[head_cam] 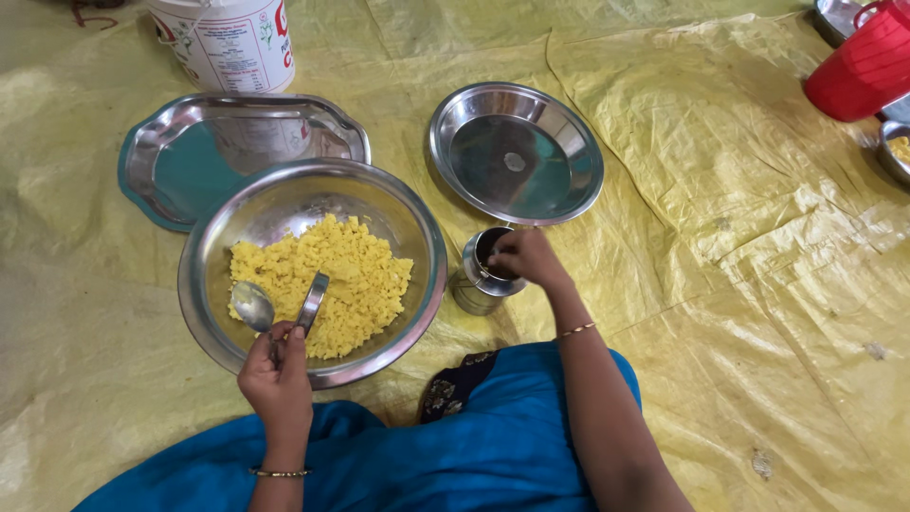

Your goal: The person sits on a yellow tarp and mixes a yellow crumbly food substance in a large metal bowl using a spoon and their hand. They add liquid from a small metal cup and continue to mix the contents.

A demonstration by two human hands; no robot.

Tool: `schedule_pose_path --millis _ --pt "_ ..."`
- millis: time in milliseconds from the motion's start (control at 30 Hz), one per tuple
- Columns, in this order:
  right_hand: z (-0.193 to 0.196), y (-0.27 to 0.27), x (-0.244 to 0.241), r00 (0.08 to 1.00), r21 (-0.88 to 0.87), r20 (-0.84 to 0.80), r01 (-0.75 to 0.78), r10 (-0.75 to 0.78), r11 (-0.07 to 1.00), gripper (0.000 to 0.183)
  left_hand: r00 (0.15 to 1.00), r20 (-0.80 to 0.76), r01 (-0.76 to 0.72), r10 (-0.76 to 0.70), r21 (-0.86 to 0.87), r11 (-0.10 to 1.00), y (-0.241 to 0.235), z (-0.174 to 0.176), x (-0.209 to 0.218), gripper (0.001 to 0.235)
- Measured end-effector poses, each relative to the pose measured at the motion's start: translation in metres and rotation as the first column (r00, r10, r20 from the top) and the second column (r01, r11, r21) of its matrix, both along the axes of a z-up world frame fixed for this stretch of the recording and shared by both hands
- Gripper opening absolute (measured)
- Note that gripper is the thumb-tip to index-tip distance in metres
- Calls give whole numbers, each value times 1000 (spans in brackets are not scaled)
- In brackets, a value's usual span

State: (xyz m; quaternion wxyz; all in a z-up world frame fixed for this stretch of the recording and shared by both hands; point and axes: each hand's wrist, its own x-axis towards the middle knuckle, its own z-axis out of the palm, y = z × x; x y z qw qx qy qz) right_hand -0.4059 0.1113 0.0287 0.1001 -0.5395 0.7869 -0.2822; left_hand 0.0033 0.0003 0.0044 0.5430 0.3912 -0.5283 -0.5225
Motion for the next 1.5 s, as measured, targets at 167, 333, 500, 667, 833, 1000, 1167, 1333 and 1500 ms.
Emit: schedule_pose_path --millis 167,333,500,667,833,1000,1167,1333,1500 --pt "34 33 -9 960 -156 247 174 -132 972 21 999 -33 -5 4 -15 1000 -2 -2 1 12" --pt "62 48 -5 925 -187 314 283 -216 941 20 1000 17 -18 18 -8 1000 -1 0 2 11" --pt "85 56 6 939 -244 246 299 -239 923 20 1000 -16 -12 12 23 1000 -1 2 2 11" --pt "113 66 22 970 -337 94 244 -225 909 21 999 -27 -18 18 25 1000 -1 4 3 10" --pt "143 71 50 986 -439 -21 142 -168 887 22 996 -83 -35 36 9 999 -5 8 5 9" --pt "143 42 108 965 -561 -254 -98 -58 822 20 986 -148 -75 72 -18 997 -11 14 14 7" --pt "138 7 159 808 -480 -577 -454 120 751 27 969 -201 -144 144 15 990 -20 19 31 7" --pt "150 -4 176 591 -313 -777 -658 214 685 27 948 -254 -204 193 -19 979 -31 20 45 8" --pt "165 5 176 434 -128 -857 -702 278 701 30 916 -348 -216 202 -1 977 -38 21 52 10"
